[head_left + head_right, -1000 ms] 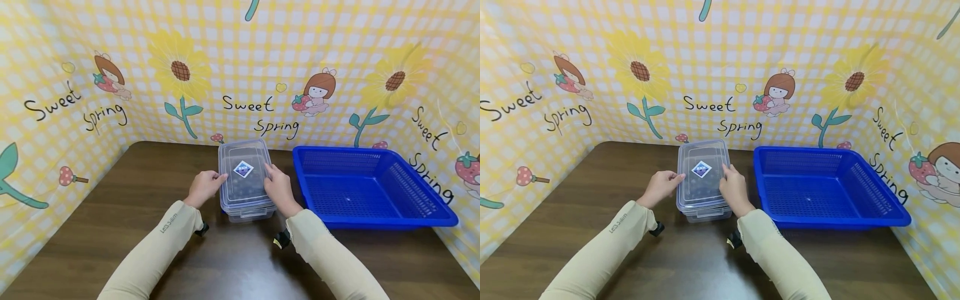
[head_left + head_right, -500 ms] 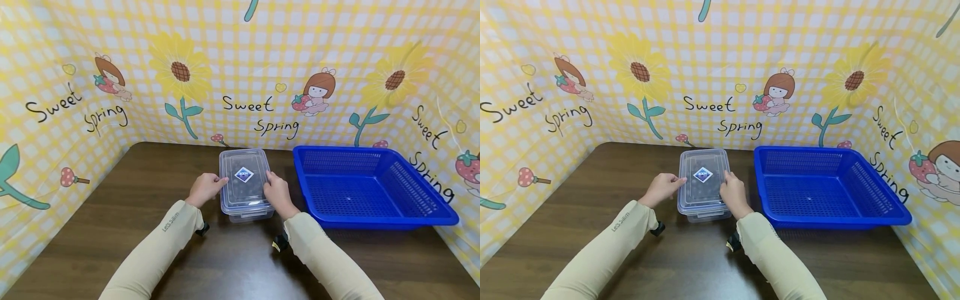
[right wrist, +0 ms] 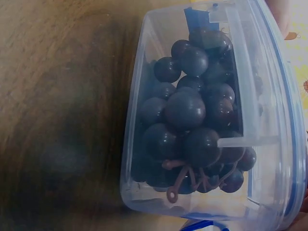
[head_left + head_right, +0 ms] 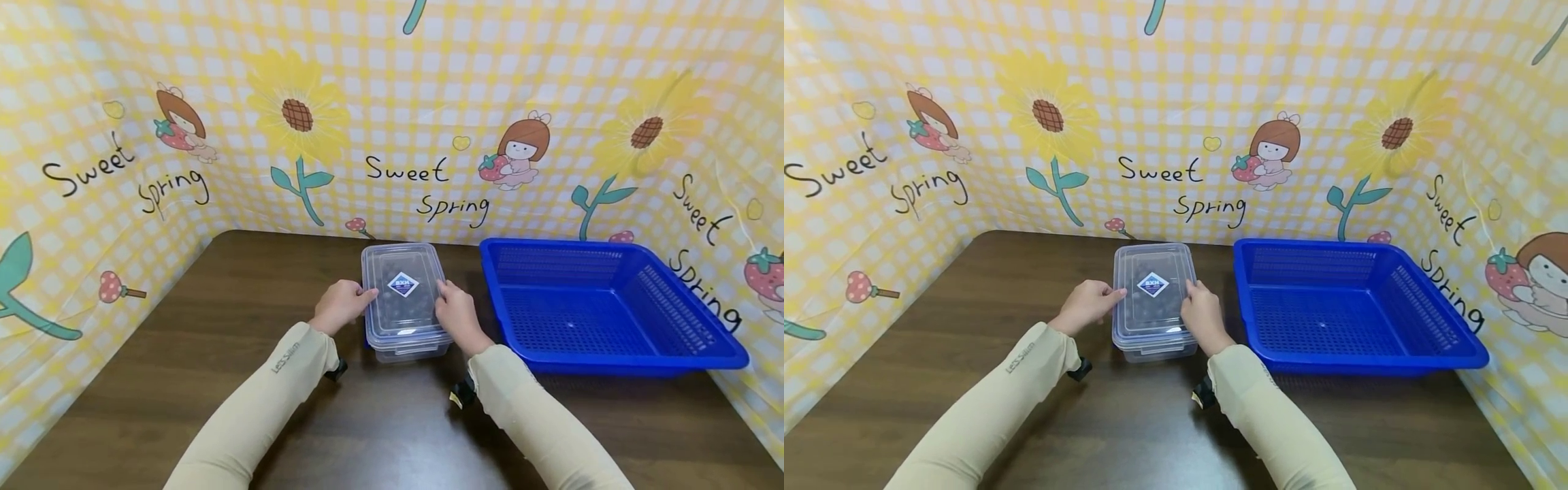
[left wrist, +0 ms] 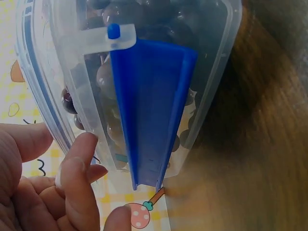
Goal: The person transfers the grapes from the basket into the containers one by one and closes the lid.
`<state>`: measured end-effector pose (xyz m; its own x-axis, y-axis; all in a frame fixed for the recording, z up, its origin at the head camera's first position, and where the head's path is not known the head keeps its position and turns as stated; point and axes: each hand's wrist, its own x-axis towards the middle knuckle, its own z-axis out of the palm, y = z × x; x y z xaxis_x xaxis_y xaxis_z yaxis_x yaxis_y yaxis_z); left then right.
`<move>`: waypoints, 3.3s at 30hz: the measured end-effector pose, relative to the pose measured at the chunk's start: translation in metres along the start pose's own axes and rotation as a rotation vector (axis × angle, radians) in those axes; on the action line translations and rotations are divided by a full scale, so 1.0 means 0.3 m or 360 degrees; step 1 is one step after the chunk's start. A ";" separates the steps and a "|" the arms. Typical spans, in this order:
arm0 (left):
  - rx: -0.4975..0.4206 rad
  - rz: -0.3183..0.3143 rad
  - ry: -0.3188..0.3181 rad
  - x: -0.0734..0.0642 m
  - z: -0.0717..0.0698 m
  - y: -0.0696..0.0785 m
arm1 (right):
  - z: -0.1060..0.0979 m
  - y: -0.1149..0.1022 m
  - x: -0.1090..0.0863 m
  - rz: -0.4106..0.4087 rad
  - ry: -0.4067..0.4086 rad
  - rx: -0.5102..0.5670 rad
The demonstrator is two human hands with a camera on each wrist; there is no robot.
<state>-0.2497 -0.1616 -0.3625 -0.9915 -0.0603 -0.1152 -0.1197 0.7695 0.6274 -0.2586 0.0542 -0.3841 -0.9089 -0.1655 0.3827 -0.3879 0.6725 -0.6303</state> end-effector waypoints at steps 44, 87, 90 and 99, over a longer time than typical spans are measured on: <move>0.0020 -0.0143 -0.0086 0.019 0.013 0.006 | 0.001 -0.006 0.015 0.0103 -0.0155 -0.0153; -0.0032 -0.0053 -0.0113 0.027 -0.048 -0.085 | 0.020 0.036 0.014 0.0491 -0.0188 0.0456; -0.0050 -0.0041 -0.0105 0.026 -0.050 -0.085 | 0.022 0.051 0.021 0.0611 -0.0187 0.0527; -0.0088 -0.0076 -0.0111 0.031 -0.049 -0.087 | 0.020 0.079 0.022 0.1018 -0.0547 0.0877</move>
<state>-0.2565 -0.1916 -0.3685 -0.9789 -0.0503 -0.1983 -0.1714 0.7303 0.6612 -0.2747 0.0646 -0.4006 -0.9371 -0.1446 -0.3177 0.2681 0.2849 -0.9203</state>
